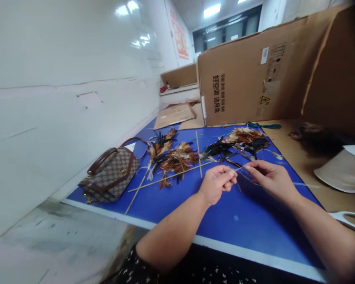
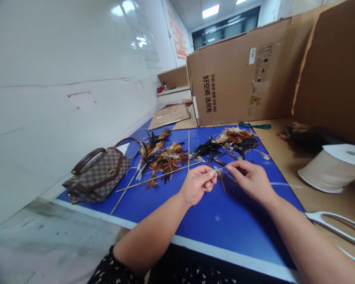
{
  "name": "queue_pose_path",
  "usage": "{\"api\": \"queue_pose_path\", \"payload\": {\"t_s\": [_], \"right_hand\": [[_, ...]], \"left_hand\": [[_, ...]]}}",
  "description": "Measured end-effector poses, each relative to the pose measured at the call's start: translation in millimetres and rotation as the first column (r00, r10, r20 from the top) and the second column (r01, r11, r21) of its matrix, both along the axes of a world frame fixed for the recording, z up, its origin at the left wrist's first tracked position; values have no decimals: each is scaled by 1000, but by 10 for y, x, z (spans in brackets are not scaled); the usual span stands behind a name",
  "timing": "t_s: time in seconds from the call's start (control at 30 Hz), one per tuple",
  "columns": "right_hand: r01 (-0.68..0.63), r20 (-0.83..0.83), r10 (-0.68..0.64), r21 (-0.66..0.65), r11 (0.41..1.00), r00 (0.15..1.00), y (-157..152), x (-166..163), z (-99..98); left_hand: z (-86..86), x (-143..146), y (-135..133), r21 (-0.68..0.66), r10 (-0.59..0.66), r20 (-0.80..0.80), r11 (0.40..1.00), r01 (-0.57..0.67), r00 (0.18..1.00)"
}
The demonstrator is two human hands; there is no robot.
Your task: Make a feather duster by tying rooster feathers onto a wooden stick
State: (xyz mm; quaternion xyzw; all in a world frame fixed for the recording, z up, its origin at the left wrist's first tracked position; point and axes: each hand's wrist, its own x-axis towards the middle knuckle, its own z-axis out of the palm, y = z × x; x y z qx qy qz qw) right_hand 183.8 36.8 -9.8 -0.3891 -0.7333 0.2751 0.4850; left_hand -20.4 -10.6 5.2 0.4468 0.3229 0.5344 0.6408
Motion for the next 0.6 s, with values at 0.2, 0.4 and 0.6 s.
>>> {"api": "queue_pose_path", "payload": {"t_s": [0.2,0.4,0.6], "right_hand": [[87,134,-84,-15,996,987,9,-60,-41],[-154,330,107,120,981,938,-121,-200,-47],[-296,373,211,188,936,904,-234,-230,-5]], "left_hand": [[101,-78,20,5,62,163,998,-64,985],[24,-87,91,126,248,103,957,-260,963],[-150,-95,115,541,450,-394,818,-193,801]]}}
